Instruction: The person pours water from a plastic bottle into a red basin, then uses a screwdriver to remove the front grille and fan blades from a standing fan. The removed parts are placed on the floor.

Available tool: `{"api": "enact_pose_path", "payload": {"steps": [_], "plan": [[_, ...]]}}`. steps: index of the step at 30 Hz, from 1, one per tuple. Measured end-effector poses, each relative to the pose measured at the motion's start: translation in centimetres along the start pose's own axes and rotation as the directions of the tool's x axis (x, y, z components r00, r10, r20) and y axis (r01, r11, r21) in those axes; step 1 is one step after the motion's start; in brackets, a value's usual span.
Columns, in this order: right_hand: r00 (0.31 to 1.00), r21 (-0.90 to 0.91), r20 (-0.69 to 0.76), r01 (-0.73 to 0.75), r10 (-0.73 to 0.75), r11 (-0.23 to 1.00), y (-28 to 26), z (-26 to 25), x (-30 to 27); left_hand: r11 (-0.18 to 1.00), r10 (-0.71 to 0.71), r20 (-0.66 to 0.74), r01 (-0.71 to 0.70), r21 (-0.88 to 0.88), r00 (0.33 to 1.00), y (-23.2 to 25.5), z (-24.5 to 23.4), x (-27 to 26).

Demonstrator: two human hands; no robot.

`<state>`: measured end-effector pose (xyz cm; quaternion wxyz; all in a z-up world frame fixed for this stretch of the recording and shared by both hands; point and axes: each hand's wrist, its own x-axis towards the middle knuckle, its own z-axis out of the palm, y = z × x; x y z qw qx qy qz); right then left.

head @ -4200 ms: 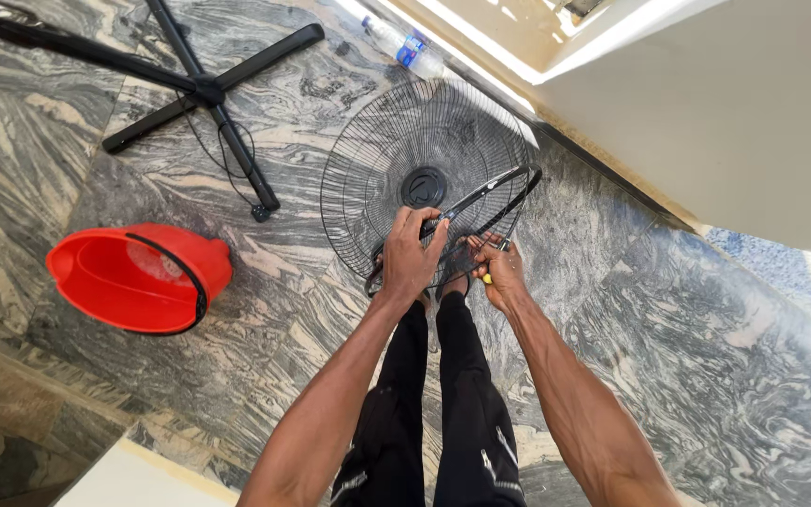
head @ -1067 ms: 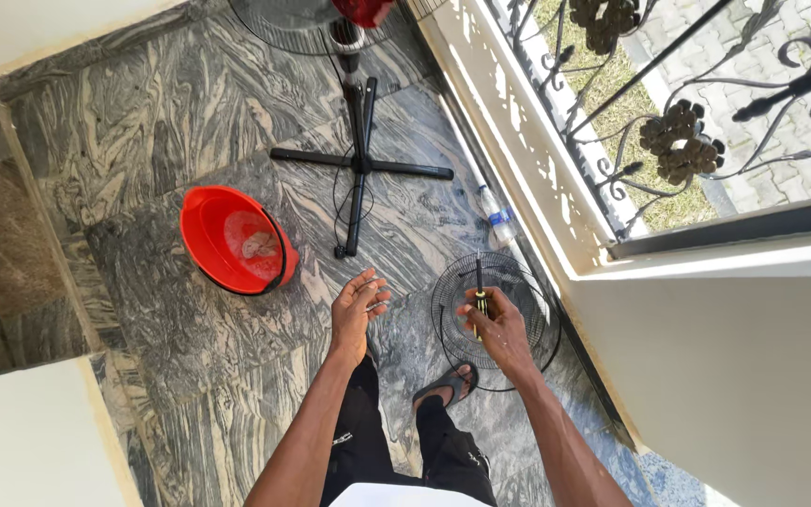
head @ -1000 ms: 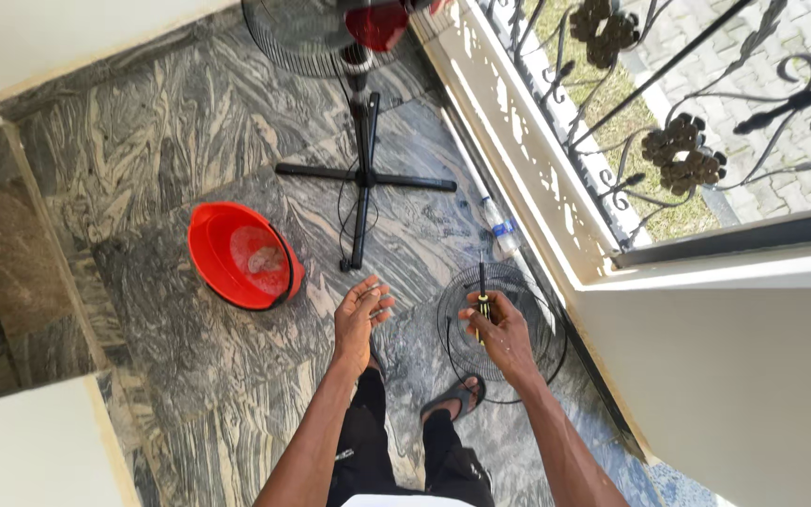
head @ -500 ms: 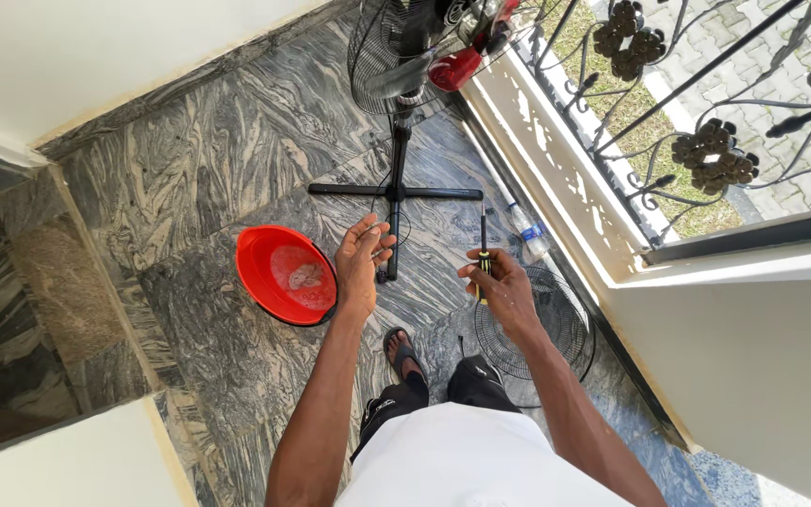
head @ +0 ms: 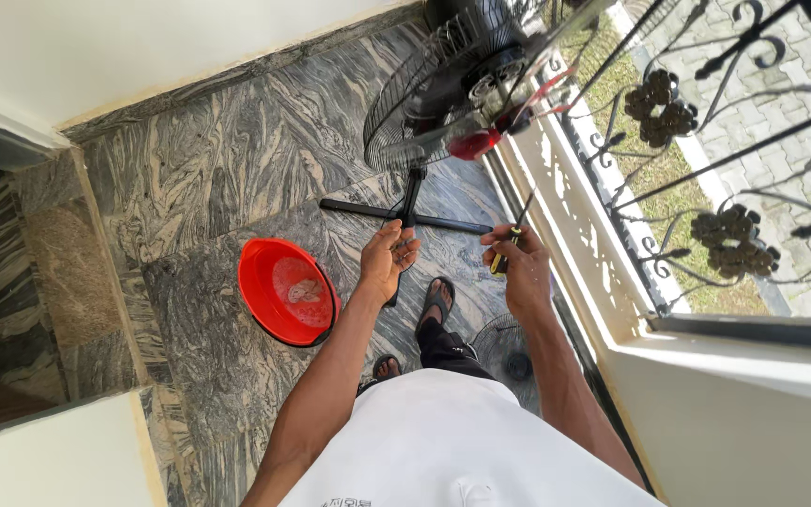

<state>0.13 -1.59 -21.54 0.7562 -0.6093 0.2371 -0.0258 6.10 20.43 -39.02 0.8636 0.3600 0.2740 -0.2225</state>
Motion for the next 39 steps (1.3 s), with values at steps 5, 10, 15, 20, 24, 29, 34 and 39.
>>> {"api": "enact_pose_path", "payload": {"steps": [5, 10, 15, 20, 24, 29, 34, 39], "plan": [[0.995, 0.245, -0.053, -0.072, 0.088, 0.967, -3.4, -0.8, 7.3, 0.987, -0.055, -0.064, 0.044, -0.154, 0.996, -2.6, 2.1, 9.1], [0.982, 0.203, -0.024, -0.178, 0.187, 0.963, -7.0, -0.4, 11.8, 0.928, -0.059, -0.049, 0.037, -0.371, 0.997, -4.9, 4.8, 15.1], [0.978, 0.227, 0.032, -0.206, 0.205, 0.952, -8.1, -0.5, 13.0, 0.788, 0.073, 0.101, 0.005, -0.615, 0.992, -5.9, 8.2, 17.3], [0.961, 0.281, 0.069, -0.278, 0.269, 0.919, -8.3, -0.6, 13.9, 0.707, 0.190, 0.095, -0.069, -0.704, 0.977, -4.2, 11.7, 18.0], [0.945, 0.319, 0.117, -0.327, 0.305, 0.890, -8.4, -0.8, 14.7, 0.715, 0.328, 0.181, -0.119, -0.689, 0.927, -3.8, 12.4, 18.9], [0.940, 0.352, 0.168, -0.339, 0.298, 0.873, -8.7, -0.8, 15.8, 0.640, 0.334, 0.174, -0.087, -0.763, 0.926, -4.0, 11.5, 21.0], [0.927, 0.355, 0.250, -0.357, 0.280, 0.864, -8.9, -0.6, 17.0, 0.534, 0.214, -0.061, -0.169, -0.829, 0.975, -2.4, 11.8, 23.8], [0.914, 0.270, 0.302, -0.354, 0.270, 0.896, -9.6, 0.4, 17.6, 0.557, 0.263, -0.087, -0.225, -0.799, 0.961, 1.2, 11.0, 26.3]]}}
